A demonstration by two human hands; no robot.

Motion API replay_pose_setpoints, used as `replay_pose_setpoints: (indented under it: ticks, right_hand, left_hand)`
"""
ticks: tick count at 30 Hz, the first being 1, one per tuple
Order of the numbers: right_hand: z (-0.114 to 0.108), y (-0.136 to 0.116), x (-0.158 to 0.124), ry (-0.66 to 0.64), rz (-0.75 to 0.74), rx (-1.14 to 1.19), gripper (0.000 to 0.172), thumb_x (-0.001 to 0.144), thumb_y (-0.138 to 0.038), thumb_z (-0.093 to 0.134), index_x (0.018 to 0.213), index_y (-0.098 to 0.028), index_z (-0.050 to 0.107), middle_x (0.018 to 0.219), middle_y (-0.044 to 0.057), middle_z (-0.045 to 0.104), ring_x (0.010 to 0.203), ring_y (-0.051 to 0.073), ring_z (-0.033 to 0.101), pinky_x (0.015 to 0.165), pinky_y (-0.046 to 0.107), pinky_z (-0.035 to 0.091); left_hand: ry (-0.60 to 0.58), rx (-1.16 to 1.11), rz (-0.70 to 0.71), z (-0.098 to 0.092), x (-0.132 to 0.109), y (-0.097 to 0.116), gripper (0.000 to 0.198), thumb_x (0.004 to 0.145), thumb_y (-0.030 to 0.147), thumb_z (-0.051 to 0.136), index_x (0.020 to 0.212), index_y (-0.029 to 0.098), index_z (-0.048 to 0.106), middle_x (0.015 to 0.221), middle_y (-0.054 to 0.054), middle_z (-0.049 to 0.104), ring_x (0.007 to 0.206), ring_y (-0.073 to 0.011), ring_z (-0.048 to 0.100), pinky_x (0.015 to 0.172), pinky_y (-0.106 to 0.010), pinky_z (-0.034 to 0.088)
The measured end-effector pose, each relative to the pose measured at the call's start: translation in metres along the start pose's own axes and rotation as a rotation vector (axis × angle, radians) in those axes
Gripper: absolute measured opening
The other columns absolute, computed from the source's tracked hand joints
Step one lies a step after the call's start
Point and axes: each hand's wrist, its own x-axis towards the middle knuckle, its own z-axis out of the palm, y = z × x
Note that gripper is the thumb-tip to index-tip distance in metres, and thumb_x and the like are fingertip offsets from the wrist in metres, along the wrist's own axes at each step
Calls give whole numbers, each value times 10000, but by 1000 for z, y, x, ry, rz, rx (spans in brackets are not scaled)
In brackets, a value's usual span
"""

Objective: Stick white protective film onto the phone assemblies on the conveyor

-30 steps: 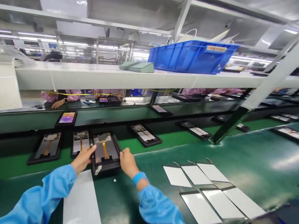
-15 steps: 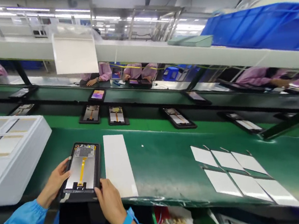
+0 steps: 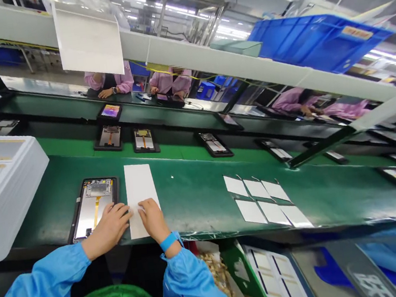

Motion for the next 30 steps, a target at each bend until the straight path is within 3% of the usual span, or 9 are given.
replay_pose_setpoints:
  ticks: [5, 15, 20, 23, 26, 30]
  right_hand:
    - [21, -1, 12, 9, 9, -75, 229, 856, -74, 547, 1044, -158, 646, 1008, 98, 610, 957, 229, 593, 913, 389, 501]
    - [31, 1, 11, 63, 33, -46, 194, 827, -59, 520, 950, -162, 629, 976, 90, 594, 964, 240, 561, 899, 417, 488]
    - [31, -4, 0, 122, -18, -58, 352, 852, -53, 470, 1126, -188, 644, 1110, 111, 579, 1051, 248, 547, 933, 433, 495]
    - [30, -8, -5, 133, -36, -56, 324, 863, -74, 482, 1094, -208, 666, 1126, 110, 585, 1077, 258, 541, 945, 443, 492]
    - [29, -9, -4, 132, -24, -6, 217, 866, -116, 521, 1012, -206, 654, 1053, 97, 613, 1029, 256, 557, 912, 439, 494]
    - [20, -6, 3, 140, 61, 153, 105, 908, -236, 525, 840, -212, 601, 830, 37, 631, 806, 201, 593, 774, 344, 502]
  left_hand:
    - [-42, 37, -14, 16, 2, 4, 244, 911, 192, 535, 1138, 219, 620, 1235, -95, 606, 1231, -280, 478, 1093, -537, 275]
    - [2, 32, -33, 21, -2, 3, 271, 907, 170, 541, 1165, 222, 607, 1246, -90, 601, 1251, -272, 475, 1114, -555, 257]
    - [31, 21, -37, 27, -4, 1, 277, 910, 175, 540, 1176, 218, 606, 1250, -95, 604, 1256, -272, 477, 1128, -574, 241]
    - [34, 10, -40, 30, -4, 1, 279, 909, 181, 539, 1175, 221, 611, 1250, -97, 604, 1256, -269, 475, 1134, -582, 237]
    - [26, 6, -47, 28, -4, 2, 284, 913, 183, 532, 1184, 220, 608, 1251, -94, 603, 1253, -270, 473, 1134, -587, 236]
    - [21, 3, -47, 22, -4, 3, 271, 918, 185, 530, 1176, 218, 606, 1241, -88, 604, 1246, -267, 472, 1144, -588, 217]
